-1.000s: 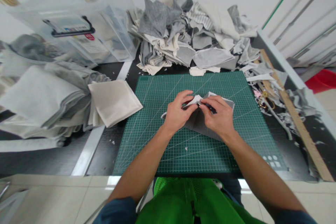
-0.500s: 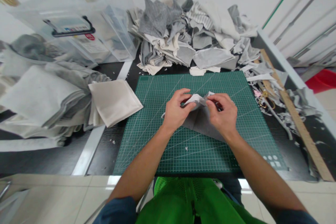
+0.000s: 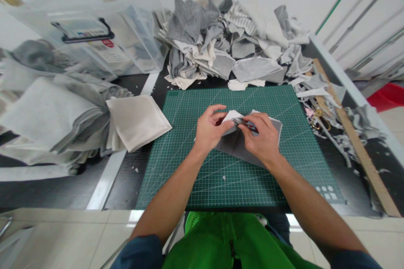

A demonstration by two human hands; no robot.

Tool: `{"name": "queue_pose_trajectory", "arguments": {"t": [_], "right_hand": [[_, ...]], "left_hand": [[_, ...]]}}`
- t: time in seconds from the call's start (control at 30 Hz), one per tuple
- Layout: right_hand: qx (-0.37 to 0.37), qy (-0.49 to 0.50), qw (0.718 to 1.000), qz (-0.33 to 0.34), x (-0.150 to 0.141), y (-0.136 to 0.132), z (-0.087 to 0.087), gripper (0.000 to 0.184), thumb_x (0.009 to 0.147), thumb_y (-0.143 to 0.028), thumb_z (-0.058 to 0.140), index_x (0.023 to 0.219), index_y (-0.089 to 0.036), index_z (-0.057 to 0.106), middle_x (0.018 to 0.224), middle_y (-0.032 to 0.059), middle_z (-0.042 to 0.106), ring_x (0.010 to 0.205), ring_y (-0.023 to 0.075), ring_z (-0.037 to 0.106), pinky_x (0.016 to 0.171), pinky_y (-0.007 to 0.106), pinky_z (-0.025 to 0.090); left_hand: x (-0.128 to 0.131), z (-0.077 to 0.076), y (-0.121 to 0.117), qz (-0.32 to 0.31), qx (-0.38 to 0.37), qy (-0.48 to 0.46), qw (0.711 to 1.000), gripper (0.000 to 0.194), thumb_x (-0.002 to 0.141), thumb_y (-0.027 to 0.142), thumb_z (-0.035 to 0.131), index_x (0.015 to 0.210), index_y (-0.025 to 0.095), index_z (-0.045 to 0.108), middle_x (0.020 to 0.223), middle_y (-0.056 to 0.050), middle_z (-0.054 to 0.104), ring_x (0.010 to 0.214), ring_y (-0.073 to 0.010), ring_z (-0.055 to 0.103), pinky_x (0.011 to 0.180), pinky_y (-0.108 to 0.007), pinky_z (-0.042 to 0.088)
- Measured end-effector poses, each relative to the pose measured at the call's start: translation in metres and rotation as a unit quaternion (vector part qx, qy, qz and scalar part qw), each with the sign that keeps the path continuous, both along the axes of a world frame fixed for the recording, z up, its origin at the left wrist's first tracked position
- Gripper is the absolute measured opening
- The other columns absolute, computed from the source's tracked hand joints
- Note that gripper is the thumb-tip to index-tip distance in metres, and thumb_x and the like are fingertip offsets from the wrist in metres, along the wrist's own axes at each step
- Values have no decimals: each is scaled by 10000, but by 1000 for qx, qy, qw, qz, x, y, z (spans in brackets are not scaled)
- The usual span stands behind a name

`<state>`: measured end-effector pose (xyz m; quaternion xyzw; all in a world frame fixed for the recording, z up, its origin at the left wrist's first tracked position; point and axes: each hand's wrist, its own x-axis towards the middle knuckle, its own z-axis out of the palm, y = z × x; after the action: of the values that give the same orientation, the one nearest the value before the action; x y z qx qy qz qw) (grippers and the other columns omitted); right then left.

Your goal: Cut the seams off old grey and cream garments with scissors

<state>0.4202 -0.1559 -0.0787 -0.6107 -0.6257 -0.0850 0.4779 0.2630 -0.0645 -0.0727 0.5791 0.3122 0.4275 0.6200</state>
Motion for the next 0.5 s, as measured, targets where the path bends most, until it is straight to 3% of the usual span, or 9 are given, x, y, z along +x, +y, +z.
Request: {"name": "queue_pose_trajectory", "arguments": {"t": [0.3, 0.5], "right_hand": [[2, 21, 1000, 9, 0, -1, 3, 115, 973, -249, 603, 1039, -242, 696, 1004, 70, 716, 985, 234, 689, 899, 427, 584], [13, 87, 995, -39, 4, -3, 9, 176, 915, -296, 652, 1069, -212, 663, 1010, 86, 665, 945, 244, 639, 802, 413, 569]], "left_hand": [[0, 1, -1, 2, 1, -1, 1000, 619, 687, 376, 895, 1196, 205, 587, 939, -56, 792, 814, -188, 748, 737, -301, 600], [-2, 2, -1, 8, 28, 36, 999, 529, 712, 325, 873, 1167, 191, 641, 905, -53, 796, 778, -186, 743, 710, -294, 592]]}}
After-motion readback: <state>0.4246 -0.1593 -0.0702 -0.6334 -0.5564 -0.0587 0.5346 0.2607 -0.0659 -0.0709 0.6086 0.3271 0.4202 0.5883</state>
